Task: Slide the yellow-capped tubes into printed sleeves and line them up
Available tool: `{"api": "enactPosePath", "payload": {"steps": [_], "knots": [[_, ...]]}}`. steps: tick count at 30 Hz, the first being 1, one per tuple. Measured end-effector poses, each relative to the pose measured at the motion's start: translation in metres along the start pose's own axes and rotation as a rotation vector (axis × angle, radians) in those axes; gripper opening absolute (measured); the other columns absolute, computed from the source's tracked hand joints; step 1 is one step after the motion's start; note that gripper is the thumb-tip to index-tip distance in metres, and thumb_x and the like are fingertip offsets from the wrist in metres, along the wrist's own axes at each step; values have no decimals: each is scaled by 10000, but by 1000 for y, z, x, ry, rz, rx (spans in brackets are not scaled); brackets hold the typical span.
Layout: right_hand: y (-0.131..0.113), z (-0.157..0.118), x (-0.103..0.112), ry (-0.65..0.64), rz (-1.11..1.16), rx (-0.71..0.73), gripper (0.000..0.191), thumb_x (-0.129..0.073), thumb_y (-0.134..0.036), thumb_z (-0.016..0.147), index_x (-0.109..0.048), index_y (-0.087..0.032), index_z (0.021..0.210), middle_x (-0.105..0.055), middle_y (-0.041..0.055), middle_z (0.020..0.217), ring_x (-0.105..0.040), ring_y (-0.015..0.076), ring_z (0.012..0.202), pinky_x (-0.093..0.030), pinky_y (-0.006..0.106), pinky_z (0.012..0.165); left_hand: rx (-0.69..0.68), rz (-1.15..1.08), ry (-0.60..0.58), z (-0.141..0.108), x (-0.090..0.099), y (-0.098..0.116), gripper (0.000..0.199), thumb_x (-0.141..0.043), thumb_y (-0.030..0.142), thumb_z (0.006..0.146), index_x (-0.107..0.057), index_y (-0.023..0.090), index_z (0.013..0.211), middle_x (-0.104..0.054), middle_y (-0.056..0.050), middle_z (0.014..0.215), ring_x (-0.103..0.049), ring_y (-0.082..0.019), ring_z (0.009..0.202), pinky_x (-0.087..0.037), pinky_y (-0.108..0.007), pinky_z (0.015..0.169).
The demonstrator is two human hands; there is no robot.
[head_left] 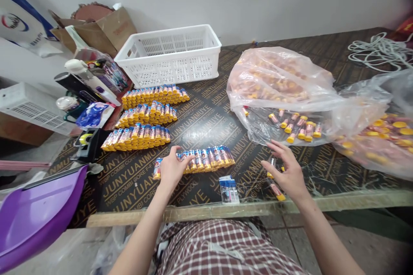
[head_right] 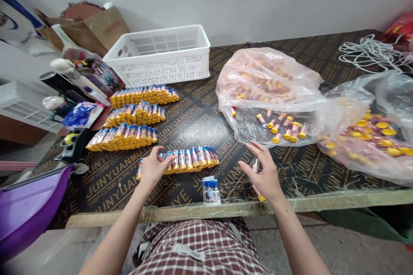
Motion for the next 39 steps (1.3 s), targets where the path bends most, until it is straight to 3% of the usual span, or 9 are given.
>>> {"api": "enactPosePath", "payload": {"steps": [4,7,10,14,17,25,32,35,39], "knots": [[15,2,7,94,-105,-26,387,-604,-411,824,-598,-233,1168,-548,96,1231,-514,259,1155,-437,439,944,-167,32,89,-25,-9,20,345,-522,493,838,-628,171,900,-551,4,582,-535,-158,557,-352,-254,588],[35,2,10,137,-214,-93,388,-560,-470,831,-635,-198,1097,-600,104,1093,-571,248,1032,-461,411,890,-407,37,-205,-54,-34,43,306,-437,387,913,-630,177,803,-621,-29,716,-588,-149,669,-396,-244,651],[53,0,14,97,-409,-197,458,-520,-553,821,-655,-165,1025,-619,111,969,-586,253,932,-461,404,854,-496,217,-497,-75,-60,59,198,-457,296,909,-613,179,944,-630,-58,943,-625,-174,801,-426,-255,670],[65,-10,24,-34,-730,-440,588,-533,-675,739,-616,-168,1025,-607,119,895,-584,299,886,-459,406,754,-445,374,-593,-76,-73,62,131,-495,262,890,-575,172,942,-601,-61,988,-633,-191,809,-437,-274,657],[66,-20,23,-135,-722,-570,598,-528,-700,712,-555,-197,1034,-585,79,849,-598,270,779,-446,349,648,-440,363,-581,-71,-72,59,113,-472,235,900,-568,176,896,-611,-49,936,-628,-191,808,-429,-277,661],[34,-38,-34,-243,-434,-220,149,-555,-308,776,-529,-215,889,-522,24,875,-574,186,742,-442,289,673,-481,378,-571,-72,-76,52,162,-418,170,908,-576,175,873,-651,-48,835,-624,-197,776,-393,-278,640],[14,-46,-52,-345,-323,-76,58,-604,-209,737,-584,-205,791,-535,25,834,-561,187,778,-448,297,709,-531,328,-489,-74,-74,51,196,-398,175,900,-568,172,802,-637,-67,832,-592,-191,766,-387,-276,636],[13,-44,-49,-316,-302,-48,72,-638,-200,711,-617,-201,780,-573,61,918,-554,242,932,-428,378,816,-521,144,-445,-77,-67,55,159,-437,166,858,-546,177,743,-620,-58,819,-566,-184,777,-393,-277,671],[8,-41,-44,-192,-93,-75,82,-658,-240,721,-640,-203,792,-623,75,971,-560,270,1010,-413,448,884,-211,-393,-538,-74,-58,63,74,-518,187,782,-493,190,713,-546,23,623,-513,-122,576,-377,-233,569]]}}
Point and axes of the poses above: each hand's wrist, its own z-axis towards the middle knuckle, its own x-axis out of the back of the hand, y = z × x, the point moved 1 cm from there along z, towards the middle knuckle
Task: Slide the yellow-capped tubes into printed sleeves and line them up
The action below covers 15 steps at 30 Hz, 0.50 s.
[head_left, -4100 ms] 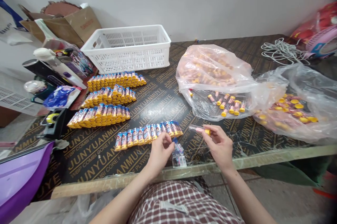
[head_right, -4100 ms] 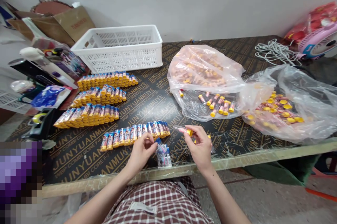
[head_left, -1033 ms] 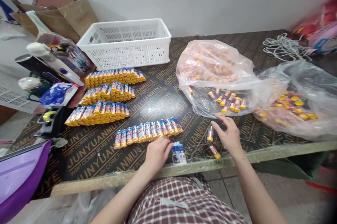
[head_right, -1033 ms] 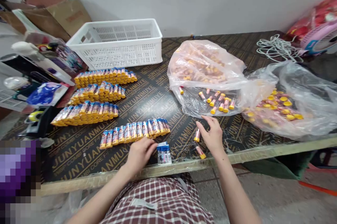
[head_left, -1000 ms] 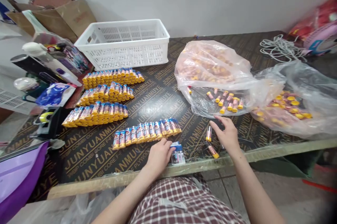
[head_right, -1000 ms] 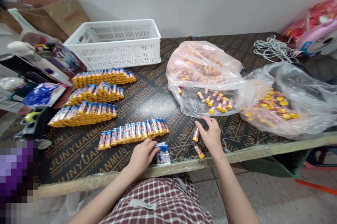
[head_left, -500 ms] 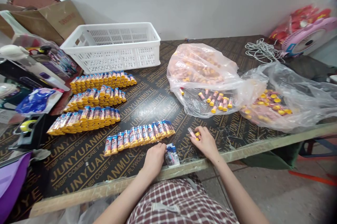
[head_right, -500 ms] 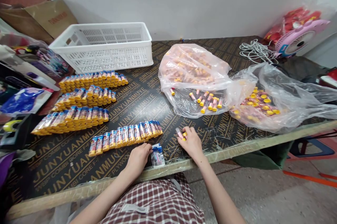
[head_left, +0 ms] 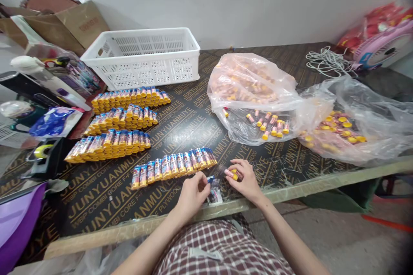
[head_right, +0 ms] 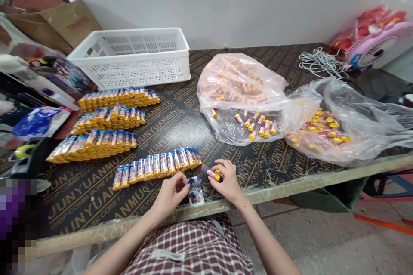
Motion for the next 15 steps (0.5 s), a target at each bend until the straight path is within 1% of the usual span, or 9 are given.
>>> {"api": "enactPosePath", "payload": {"steps": [3,5,6,7,8,10,12,15], "knots": [[-10,3,5,39,334,-162,152,-651,-315,767,-632,-204,869,-657,40,866,-625,210,830,-494,365,767,115,-446,65,6,9,8,151,-623,171,678,-486,191,740,-539,55,590,-511,-98,535,-380,-204,534],[-20,6,8,77,513,-258,229,-674,-354,762,-635,-210,936,-662,28,864,-633,185,776,-515,317,695,173,-645,110,13,15,13,282,-692,152,607,-532,182,837,-585,56,607,-527,-93,534,-407,-202,547],[-25,8,10,110,566,-278,261,-692,-363,749,-643,-214,957,-658,27,883,-633,180,778,-520,302,678,193,-711,129,16,19,14,330,-720,153,585,-559,171,873,-614,45,628,-539,-92,542,-422,-203,558],[-31,11,13,150,596,-280,281,-707,-366,737,-653,-218,970,-649,27,904,-630,176,784,-524,291,668,205,-759,151,18,22,16,334,-740,167,578,-589,156,876,-636,28,649,-553,-93,557,-438,-206,573],[-38,13,15,190,605,-276,286,-711,-364,736,-663,-223,979,-637,27,922,-627,173,792,-527,284,665,211,-796,175,21,25,17,295,-754,196,584,-617,141,840,-650,10,664,-567,-95,575,-453,-209,589],[-50,17,18,249,595,-249,269,-698,-356,754,-675,-228,989,-613,35,960,-624,175,825,-537,281,678,227,-865,230,26,30,18,230,-768,277,602,-636,126,713,-649,-4,646,-588,-102,588,-473,-214,599],[-61,19,20,274,573,-201,252,-664,-337,789,-675,-234,1019,-588,50,1021,-620,183,879,-546,290,715,256,-943,292,29,34,19,273,-790,342,581,-628,131,645,-626,10,594,-593,-105,563,-480,-217,579],[-71,16,19,283,495,-92,241,-610,-289,837,-667,-252,1069,-564,68,1076,-606,195,940,-546,312,770,276,-1006,378,31,39,19,327,-831,370,510,-631,134,618,-620,24,566,-577,-93,512,-467,-208,544]]}}
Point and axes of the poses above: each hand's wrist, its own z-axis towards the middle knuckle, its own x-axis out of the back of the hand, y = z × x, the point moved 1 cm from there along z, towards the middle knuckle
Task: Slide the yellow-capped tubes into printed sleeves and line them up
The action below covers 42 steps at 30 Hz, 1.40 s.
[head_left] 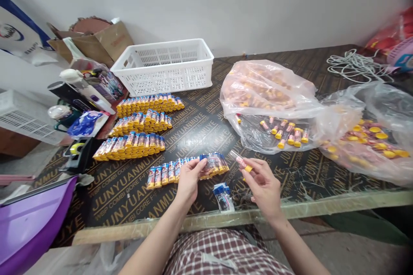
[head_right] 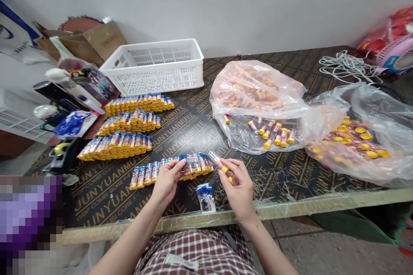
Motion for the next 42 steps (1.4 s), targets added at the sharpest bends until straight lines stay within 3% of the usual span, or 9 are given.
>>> {"api": "enactPosePath", "payload": {"steps": [9,12,17,20,24,27,31,35,42], "knots": [[-2,-11,-6,-46,-172,277,319,-579,-165,852,-633,-290,1141,-610,70,1044,-599,224,971,-520,401,858,-87,68,64,0,5,-2,364,-777,470,584,-674,126,635,-613,8,519,-550,-110,481,-453,-240,551],[-3,-11,-7,-85,-164,286,317,-576,-160,852,-637,-290,1134,-611,69,1039,-599,222,967,-515,394,859,-93,108,51,1,7,-4,356,-761,472,610,-669,129,639,-591,19,507,-536,-107,479,-453,-236,547],[-2,-13,-12,-324,-44,189,307,-541,-189,873,-625,-285,1152,-583,67,1098,-584,214,1022,-502,379,892,-164,194,-42,1,4,-5,356,-679,482,714,-627,137,642,-586,17,605,-548,-108,578,-481,-234,600],[0,-13,-16,-383,-31,206,339,-472,-147,891,-620,-289,1161,-582,61,1088,-578,199,1026,-500,366,890,-94,102,-137,-5,-2,-2,310,-689,442,721,-643,145,796,-626,-1,734,-581,-122,667,-506,-254,656],[3,-13,-19,-363,-98,264,419,-500,-103,841,-578,-300,1203,-564,56,1030,-580,193,972,-516,358,848,45,-3,-176,-13,-7,2,426,-768,365,653,-627,161,1000,-670,-22,797,-606,-118,672,-504,-244,650],[1,-10,-18,-365,-140,319,636,-554,-96,750,-428,-301,1339,-478,85,1238,-502,250,1146,-466,435,951,121,22,-254,-17,-7,2,385,-776,364,646,-664,129,930,-689,-53,795,-614,-119,660,-487,-229,629],[-4,-6,-17,-510,-141,358,838,-533,-77,644,-272,-269,1418,-277,94,1470,-306,304,1344,-376,491,1045,219,80,-386,-23,-8,-6,394,-794,372,617,-698,110,896,-689,-70,802,-606,-125,649,-475,-240,625],[-4,-4,-16,-615,-114,379,820,-498,-74,614,-320,-236,1397,-441,87,1372,-411,273,1283,-353,463,1074,261,100,-405,-27,-9,-12,386,-812,372,586,-693,101,835,-654,-45,721,-576,-113,609,-465,-244,615],[0,-8,-15,-579,-94,378,807,-496,-95,594,-345,-221,1377,-495,86,1313,-448,274,1242,-389,452,1046,265,75,-407,-30,-11,-12,409,-814,353,589,-683,113,893,-636,-25,700,-566,-105,598,-456,-229,595]]}}
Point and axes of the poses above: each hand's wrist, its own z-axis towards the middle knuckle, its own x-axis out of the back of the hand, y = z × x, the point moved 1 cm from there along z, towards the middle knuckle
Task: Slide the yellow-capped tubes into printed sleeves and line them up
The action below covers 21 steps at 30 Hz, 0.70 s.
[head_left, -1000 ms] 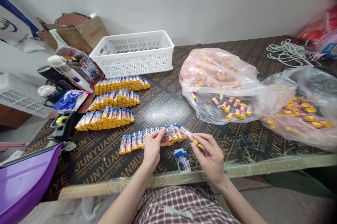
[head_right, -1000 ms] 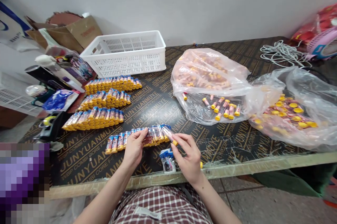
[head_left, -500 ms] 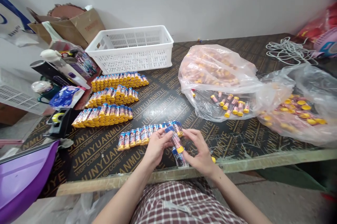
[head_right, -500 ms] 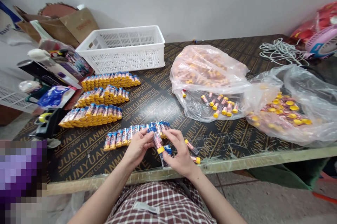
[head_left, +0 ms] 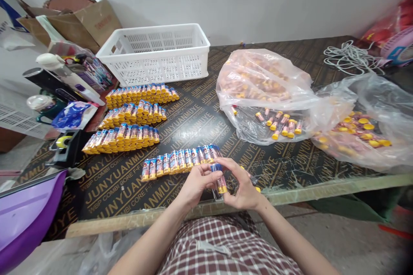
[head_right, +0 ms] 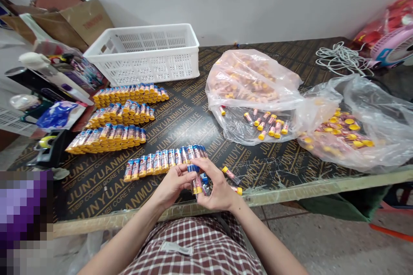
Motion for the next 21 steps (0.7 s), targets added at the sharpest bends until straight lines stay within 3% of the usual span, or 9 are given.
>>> {"api": "enactPosePath", "payload": {"steps": [18,21], "knots": [[3,-3,-7,4,59,-39,858,-508,-73,592,-283,-231,1405,-455,92,1348,-479,269,1218,-430,425,1025,-2,-24,13,-2,0,-4,399,-805,341,605,-681,110,906,-669,-40,721,-591,-106,586,-472,-230,590],[1,1,-4,-35,48,-47,892,-559,-97,645,-188,-238,1444,-344,105,1437,-427,283,1264,-412,449,1038,-32,3,57,-1,6,-1,375,-805,352,591,-665,113,843,-667,-34,700,-594,-112,581,-474,-236,584]]}}
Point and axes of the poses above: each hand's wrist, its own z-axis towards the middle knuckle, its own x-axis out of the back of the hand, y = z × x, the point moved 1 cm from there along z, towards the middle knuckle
